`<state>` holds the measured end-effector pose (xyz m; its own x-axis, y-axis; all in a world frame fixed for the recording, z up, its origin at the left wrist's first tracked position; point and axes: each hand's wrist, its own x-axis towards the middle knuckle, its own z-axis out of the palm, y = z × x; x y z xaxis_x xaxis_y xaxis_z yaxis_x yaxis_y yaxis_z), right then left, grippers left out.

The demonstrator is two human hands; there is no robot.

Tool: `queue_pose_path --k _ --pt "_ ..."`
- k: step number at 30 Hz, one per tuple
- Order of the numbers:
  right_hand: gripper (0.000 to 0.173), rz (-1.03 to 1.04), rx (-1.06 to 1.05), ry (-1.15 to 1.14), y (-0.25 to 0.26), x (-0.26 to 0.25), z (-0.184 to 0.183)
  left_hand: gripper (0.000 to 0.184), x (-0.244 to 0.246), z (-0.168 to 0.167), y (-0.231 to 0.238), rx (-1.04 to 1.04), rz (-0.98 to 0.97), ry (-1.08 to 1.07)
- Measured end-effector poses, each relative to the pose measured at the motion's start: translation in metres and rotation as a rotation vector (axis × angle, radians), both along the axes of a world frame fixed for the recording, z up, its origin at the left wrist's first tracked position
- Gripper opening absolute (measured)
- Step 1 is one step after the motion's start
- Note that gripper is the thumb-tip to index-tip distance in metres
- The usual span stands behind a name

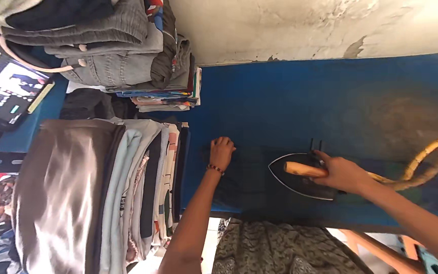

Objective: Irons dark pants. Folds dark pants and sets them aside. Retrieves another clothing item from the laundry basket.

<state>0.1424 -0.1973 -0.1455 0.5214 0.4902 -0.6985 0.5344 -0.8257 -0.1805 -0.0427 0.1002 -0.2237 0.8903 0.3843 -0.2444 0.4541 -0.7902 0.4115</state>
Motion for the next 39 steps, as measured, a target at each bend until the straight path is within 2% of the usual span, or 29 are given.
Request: queue_pose_path --k 3,5,9,10,11,13,16,19,22,24,26,29,31,33,35,37,39 --pt "0.094 0.015 0.04 0.033 0.001 -0.002 0.004 0.023 0.009 -0.015 0.006 0.023 0.076 -0.043" --pt "0.093 0.06 0.016 0.044 0.009 -0.009 0.016 0.02 0.008 -0.012 -0.002 0.045 0.129 -0.115" --pt "0.089 0.162 -0.06 0.065 0.048 -0.039 0.031 0.03 -0.045 -0.003 -0.049 0.267 0.179 -0.411" --pt "0.086 0.176 -0.056 0.06 0.061 -0.047 0.027 0.03 -0.063 -0.008 -0.057 0.331 0.169 -0.425" --pt "0.082 0.18 -0.03 0.043 0.075 -0.053 0.021 0.031 -0.081 -0.013 -0.059 0.345 0.172 -0.36" --pt "0.07 0.179 0.051 -0.003 0.104 -0.06 0.009 0.041 -0.11 -0.026 -0.045 0.202 0.227 -0.115" --pt "0.05 0.164 0.166 -0.06 0.147 -0.045 0.0 0.044 -0.119 -0.038 -0.03 0.075 0.272 -0.045" --pt "0.045 0.157 0.246 -0.081 0.172 -0.017 0.0 0.043 -0.114 -0.029 -0.03 0.072 0.281 -0.05" --pt "0.047 0.282 0.235 -0.105 0.155 -0.027 0.017 0.029 -0.112 -0.019 -0.033 0.215 0.251 -0.244" --pt "0.051 0.375 0.183 -0.117 0.12 -0.061 0.027 0.027 -0.108 -0.021 -0.032 0.339 0.16 -0.395" --pt "0.053 0.443 0.084 -0.054 0.081 -0.101 0.024 0.038 -0.101 -0.029 -0.021 0.342 0.104 -0.329" --pt "0.058 0.522 -0.051 0.144 0.045 -0.126 0.02 0.048 -0.086 -0.036 0.005 0.168 0.148 -0.061" --pt "0.056 0.439 -0.074 0.147 0.036 -0.108 0.028 0.048 -0.081 -0.037 0.014 0.182 0.155 -0.005" --pt "0.054 0.232 -0.053 0.102 0.025 -0.071 0.029 0.048 -0.081 -0.034 0.016 0.221 0.156 0.037" --pt "0.048 0.103 0.006 0.003 0.006 -0.015 0.017 0.048 -0.073 -0.024 0.012 0.224 0.186 0.112" --pt "0.046 0.057 0.058 -0.081 -0.018 0.053 0.003 0.051 -0.059 -0.01 0.0 0.25 0.236 0.188" --pt "0.047 -0.019 0.127 -0.139 -0.043 0.123 -0.003 0.058 -0.043 -0.001 -0.026 0.329 0.261 0.1"
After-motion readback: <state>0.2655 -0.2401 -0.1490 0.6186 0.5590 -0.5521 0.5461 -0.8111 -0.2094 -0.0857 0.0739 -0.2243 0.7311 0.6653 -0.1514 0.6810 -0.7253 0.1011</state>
